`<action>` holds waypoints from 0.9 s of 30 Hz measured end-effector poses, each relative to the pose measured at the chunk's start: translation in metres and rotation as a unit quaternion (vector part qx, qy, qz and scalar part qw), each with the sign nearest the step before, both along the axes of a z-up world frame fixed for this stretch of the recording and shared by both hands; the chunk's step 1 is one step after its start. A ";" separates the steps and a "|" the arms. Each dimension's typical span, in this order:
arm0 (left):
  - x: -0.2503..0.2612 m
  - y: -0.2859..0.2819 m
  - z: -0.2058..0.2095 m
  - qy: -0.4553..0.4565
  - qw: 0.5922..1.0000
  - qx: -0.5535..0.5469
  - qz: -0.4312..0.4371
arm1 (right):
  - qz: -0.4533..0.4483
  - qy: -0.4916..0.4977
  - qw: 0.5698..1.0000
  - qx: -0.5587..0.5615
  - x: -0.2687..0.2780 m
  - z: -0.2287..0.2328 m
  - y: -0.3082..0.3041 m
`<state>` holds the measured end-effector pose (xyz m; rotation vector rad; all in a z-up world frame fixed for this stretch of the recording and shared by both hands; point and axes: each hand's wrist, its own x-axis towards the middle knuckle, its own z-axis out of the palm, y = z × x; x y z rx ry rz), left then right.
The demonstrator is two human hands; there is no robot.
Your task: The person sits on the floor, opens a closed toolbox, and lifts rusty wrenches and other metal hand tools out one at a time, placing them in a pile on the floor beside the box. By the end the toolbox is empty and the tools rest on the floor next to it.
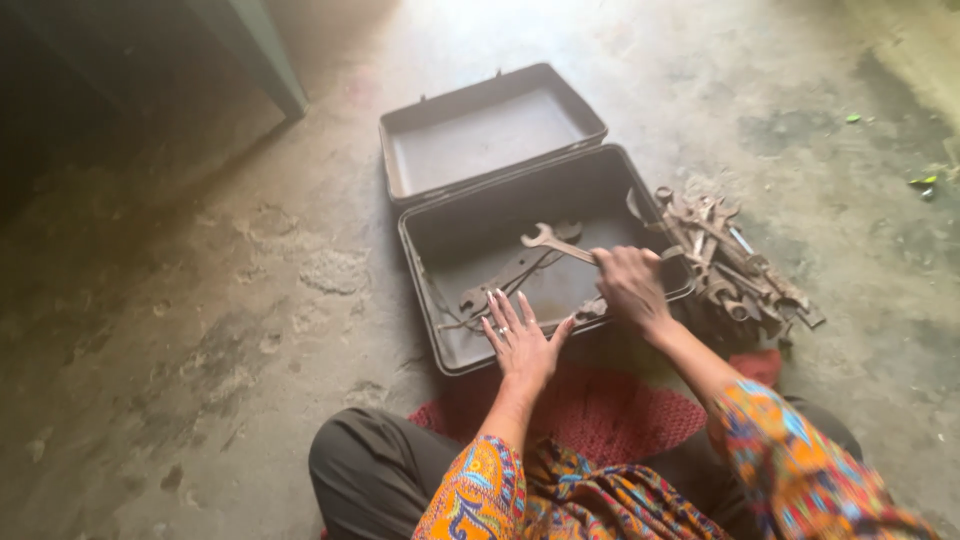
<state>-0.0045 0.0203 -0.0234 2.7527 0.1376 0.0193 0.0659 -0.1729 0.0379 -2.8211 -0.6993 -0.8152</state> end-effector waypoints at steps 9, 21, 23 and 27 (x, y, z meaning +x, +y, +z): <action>-0.019 -0.053 0.023 0.100 0.992 -0.002 -0.083 | -0.255 -0.054 0.955 0.143 -0.053 -0.041 -0.119; -0.020 -0.046 0.032 0.077 0.991 0.032 -0.106 | -0.242 0.065 0.964 0.094 -0.022 -0.109 -0.145; -0.021 -0.046 0.028 0.060 0.992 0.042 -0.101 | -0.234 0.090 0.960 0.123 -0.018 -0.116 -0.146; -0.028 -0.043 0.020 0.000 0.992 0.057 -0.114 | -0.222 0.092 0.962 0.130 -0.023 -0.121 -0.149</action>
